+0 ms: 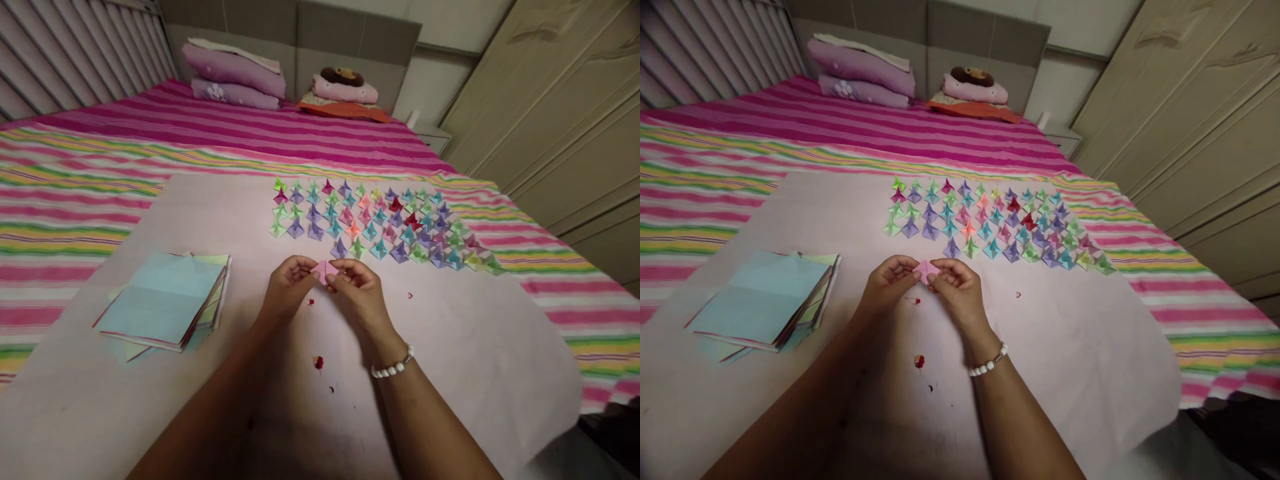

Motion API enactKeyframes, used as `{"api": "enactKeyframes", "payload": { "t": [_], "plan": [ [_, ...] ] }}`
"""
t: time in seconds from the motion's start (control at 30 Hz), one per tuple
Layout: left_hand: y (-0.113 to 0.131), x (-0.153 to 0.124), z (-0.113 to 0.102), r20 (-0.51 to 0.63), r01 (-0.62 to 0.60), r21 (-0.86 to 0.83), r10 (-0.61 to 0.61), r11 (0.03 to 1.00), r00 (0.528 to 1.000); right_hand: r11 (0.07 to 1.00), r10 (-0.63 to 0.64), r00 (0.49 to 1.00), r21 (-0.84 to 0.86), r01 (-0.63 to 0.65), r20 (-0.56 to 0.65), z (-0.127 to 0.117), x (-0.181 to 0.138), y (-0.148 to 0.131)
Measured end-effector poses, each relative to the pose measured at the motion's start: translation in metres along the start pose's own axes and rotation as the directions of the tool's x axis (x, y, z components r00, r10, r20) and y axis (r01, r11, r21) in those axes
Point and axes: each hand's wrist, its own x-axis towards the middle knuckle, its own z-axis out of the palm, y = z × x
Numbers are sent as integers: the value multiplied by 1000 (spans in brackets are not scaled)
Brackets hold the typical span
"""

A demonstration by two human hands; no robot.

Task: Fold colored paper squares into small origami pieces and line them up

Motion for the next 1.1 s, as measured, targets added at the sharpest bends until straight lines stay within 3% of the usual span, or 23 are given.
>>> {"api": "enactKeyframes", "payload": {
  "t": [0.23, 0.6, 0.8, 1.1],
  "plan": [
    [-2, 0, -1, 79, 64, 19, -65, 998, 995, 996, 56, 998, 64, -57, 24, 0, 1, 4],
    [-1, -4, 3, 85, 86, -105, -77, 991, 993, 982, 142, 989, 117, -146, 40, 3, -2, 0],
    [0, -5, 5, 94, 134, -179, -119, 975, 988, 983, 128, 991, 127, -133, 47, 2, -2, 1],
    [-4, -3, 5, 32, 79, -38, -78, 996, 996, 998, 52, 997, 20, -54, 61, 1, -4, -1]
  ]
}}
